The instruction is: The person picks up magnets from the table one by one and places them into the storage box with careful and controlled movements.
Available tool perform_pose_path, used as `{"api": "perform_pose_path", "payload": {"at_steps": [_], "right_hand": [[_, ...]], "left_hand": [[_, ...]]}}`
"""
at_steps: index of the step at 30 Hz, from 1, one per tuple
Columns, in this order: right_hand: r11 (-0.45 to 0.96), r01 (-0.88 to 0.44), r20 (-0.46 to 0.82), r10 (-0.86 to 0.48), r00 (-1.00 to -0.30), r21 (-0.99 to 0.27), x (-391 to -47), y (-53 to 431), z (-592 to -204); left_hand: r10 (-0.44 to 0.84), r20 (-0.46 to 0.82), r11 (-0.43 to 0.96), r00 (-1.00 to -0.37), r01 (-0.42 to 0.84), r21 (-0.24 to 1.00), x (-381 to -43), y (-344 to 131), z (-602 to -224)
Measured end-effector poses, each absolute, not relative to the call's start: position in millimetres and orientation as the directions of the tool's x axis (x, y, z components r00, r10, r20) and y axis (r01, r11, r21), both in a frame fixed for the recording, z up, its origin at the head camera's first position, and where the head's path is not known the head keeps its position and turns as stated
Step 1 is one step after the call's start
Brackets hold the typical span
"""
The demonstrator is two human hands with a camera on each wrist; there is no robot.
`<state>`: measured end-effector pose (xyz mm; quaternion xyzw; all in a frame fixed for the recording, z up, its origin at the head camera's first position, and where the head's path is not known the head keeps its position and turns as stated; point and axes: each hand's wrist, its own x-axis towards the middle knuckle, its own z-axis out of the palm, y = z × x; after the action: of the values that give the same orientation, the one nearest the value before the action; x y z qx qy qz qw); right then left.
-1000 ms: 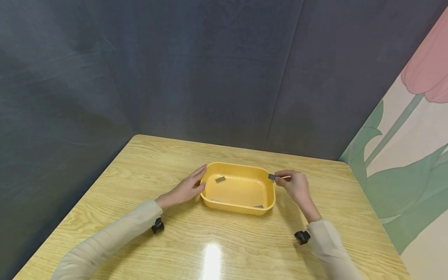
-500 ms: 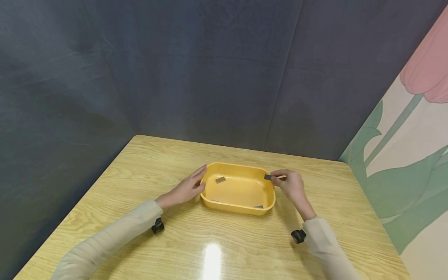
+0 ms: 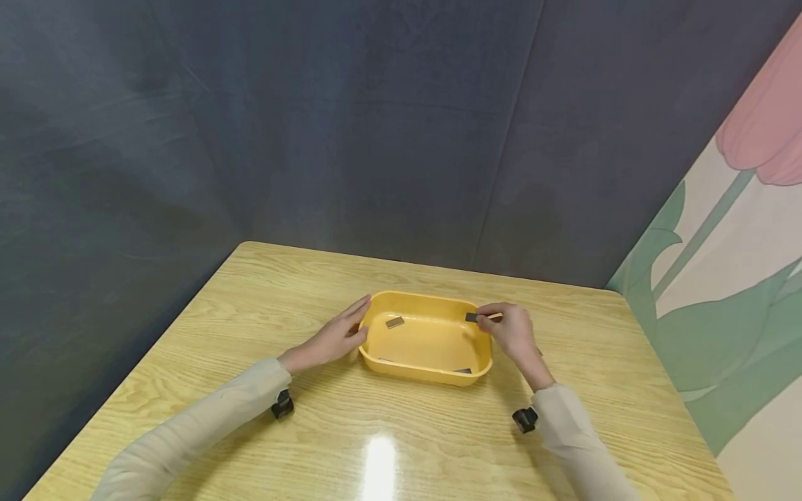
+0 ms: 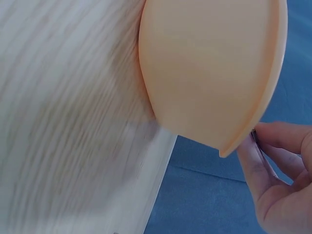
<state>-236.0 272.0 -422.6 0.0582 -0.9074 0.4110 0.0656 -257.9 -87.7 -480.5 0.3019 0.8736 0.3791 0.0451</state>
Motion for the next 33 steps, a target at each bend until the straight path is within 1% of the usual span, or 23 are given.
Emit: {"api": "perform_pose_path", "payload": {"at_steps": [9, 18, 25, 27, 33], "right_hand": [[0.671, -0.177, 0.167, -0.080, -0.983, -0.720, -240, 264, -426], [0.722, -0.205, 0.187, -0.106, -0.977, -0.661, -245, 257, -433], [0.718, -0.217, 0.178, -0.131, -0.975, -0.661, -248, 248, -436], [0.733, -0.232, 0.196, -0.137, -0.971, -0.639, -249, 245, -438], [0.810, -0.282, 0.242, -0.179, -0.954, -0.513, -256, 240, -446]], "left_hand": [[0.564, 0.150, 0.531, -0.812, 0.496, 0.687, -258, -87, -480], [0.564, 0.146, 0.522, -0.813, 0.488, 0.699, -256, -88, -479], [0.563, 0.149, 0.528, -0.813, 0.493, 0.691, -258, -88, -482], [0.562, 0.146, 0.533, -0.814, 0.491, 0.689, -258, -88, -482], [0.564, 0.141, 0.531, -0.814, 0.488, 0.693, -257, -89, -481]]}}
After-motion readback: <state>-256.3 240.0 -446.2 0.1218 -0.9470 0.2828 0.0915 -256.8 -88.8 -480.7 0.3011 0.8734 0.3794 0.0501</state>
